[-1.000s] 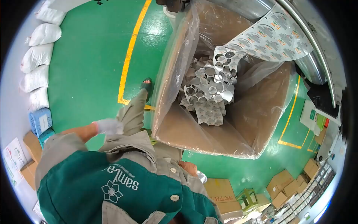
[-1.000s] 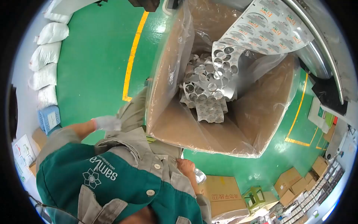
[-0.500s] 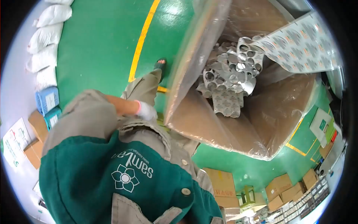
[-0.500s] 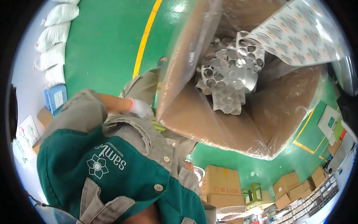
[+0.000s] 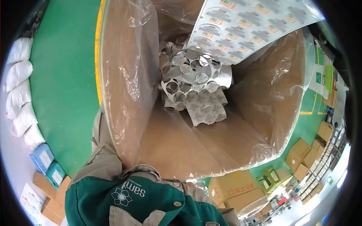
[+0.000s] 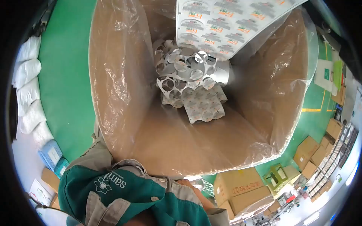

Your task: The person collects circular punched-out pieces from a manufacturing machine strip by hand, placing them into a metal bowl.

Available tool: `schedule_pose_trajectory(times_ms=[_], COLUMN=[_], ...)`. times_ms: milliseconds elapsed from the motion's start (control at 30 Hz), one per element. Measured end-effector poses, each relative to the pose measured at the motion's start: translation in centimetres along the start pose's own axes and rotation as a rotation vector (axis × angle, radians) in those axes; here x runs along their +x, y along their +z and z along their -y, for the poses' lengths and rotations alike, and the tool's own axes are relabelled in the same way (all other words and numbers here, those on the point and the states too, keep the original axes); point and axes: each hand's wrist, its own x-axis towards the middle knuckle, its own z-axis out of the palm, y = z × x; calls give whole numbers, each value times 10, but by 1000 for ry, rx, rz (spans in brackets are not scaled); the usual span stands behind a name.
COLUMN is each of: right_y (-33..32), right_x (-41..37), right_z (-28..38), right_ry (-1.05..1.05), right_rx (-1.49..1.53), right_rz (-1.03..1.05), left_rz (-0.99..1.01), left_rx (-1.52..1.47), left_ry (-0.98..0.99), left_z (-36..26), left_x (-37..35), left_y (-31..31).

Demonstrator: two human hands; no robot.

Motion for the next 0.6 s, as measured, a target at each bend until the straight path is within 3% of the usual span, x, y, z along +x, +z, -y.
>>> schedule_pose_trajectory(times_ms=[300, 600], right_y=[36, 99], right_x=[20, 93], right_z=[19, 7], right_ry=[-56, -230], right_rx=[24, 56], right_rz=[-55, -207], left_rz=[275, 328], left_rx=[-60, 37], left_ry=[459, 580], left_z=[-60, -74], left_x=[-89, -83], left_y=[19, -10])
